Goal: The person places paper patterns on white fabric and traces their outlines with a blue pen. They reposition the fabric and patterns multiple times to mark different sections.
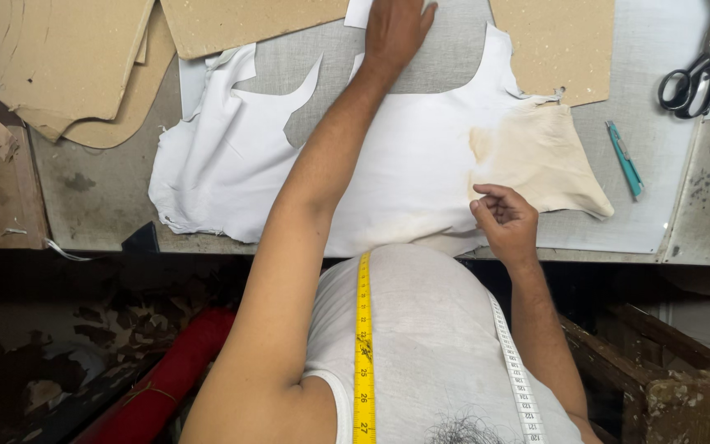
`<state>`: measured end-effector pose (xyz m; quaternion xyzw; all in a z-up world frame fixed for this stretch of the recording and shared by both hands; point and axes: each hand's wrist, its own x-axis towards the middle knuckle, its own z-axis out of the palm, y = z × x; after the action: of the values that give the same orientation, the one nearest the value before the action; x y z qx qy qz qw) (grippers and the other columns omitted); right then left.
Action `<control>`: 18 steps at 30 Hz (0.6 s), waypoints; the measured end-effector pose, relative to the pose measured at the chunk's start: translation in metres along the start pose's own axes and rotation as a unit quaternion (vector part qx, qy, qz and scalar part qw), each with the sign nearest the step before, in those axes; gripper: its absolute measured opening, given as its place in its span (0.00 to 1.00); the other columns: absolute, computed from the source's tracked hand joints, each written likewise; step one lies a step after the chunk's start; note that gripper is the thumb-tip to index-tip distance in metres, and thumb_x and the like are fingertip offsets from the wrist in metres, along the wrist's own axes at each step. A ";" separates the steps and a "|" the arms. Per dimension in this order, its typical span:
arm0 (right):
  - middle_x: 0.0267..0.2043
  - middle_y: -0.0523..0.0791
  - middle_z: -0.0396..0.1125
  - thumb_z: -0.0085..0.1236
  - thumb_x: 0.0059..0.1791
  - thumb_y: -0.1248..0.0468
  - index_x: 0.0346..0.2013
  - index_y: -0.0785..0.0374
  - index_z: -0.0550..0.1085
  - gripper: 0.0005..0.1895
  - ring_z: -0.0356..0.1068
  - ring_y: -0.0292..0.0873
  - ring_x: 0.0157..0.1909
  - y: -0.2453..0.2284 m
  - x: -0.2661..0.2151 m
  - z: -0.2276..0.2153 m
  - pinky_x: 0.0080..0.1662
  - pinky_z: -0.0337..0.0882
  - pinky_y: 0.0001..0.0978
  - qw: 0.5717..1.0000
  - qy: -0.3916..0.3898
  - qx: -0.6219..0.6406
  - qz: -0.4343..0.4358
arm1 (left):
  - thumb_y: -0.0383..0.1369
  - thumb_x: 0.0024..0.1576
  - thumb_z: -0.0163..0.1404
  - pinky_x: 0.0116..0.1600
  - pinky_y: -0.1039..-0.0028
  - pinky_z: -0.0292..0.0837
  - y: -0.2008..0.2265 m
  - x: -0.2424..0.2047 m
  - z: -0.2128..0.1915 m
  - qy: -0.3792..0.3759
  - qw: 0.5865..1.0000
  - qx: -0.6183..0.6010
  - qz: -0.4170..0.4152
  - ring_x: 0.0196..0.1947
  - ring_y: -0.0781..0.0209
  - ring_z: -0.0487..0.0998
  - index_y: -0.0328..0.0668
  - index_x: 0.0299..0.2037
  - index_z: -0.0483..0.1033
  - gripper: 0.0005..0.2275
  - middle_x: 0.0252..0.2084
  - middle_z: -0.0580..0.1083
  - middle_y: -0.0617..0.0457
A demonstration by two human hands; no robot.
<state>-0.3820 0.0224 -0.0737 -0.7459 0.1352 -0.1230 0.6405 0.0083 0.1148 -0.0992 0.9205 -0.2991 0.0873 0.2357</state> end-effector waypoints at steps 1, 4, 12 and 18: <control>0.36 0.44 0.73 0.61 0.53 0.70 0.52 0.68 0.75 0.12 0.71 0.31 0.34 -0.001 0.006 0.002 0.36 0.75 0.21 1.000 -0.011 0.000 0.000 | 0.42 0.67 0.55 0.41 0.72 0.79 -0.002 0.003 -0.003 -0.043 0.994 -0.057 -0.084 0.37 0.63 0.82 0.39 0.51 0.77 0.14 0.39 0.81 0.49; 0.37 0.44 0.72 0.61 0.54 0.71 0.52 0.68 0.76 0.12 0.71 0.31 0.37 -0.010 0.018 0.007 0.38 0.76 0.21 0.999 -0.029 -0.014 -0.008 | 0.43 0.64 0.54 0.37 0.72 0.80 0.001 0.008 -0.024 -0.048 0.982 -0.132 -0.125 0.31 0.64 0.83 0.38 0.46 0.79 0.14 0.33 0.82 0.49; 0.53 0.41 0.70 0.56 0.50 0.67 0.64 0.61 0.65 0.27 0.75 0.32 0.41 -0.046 0.045 0.022 0.34 0.77 0.22 0.992 -0.049 0.096 0.064 | 0.28 0.58 0.60 0.60 0.69 0.81 0.047 -0.141 -0.137 -0.241 0.884 -0.362 0.171 0.53 0.60 0.83 0.51 0.59 0.76 0.19 0.55 0.79 0.54; 0.46 0.48 0.75 0.61 0.50 0.68 0.58 0.65 0.74 0.20 0.74 0.34 0.40 -0.035 0.043 0.053 0.37 0.76 0.26 0.946 -0.232 0.123 0.190 | 0.23 0.45 0.63 0.51 0.69 0.77 0.060 -0.223 -0.183 -0.357 0.853 -0.379 0.023 0.46 0.54 0.78 0.52 0.68 0.64 0.37 0.54 0.76 0.50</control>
<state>-0.3216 0.0613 -0.0469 -0.6301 0.1056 0.1619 0.7521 -0.2106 0.2744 0.0164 0.7203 -0.3935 -0.3625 0.4414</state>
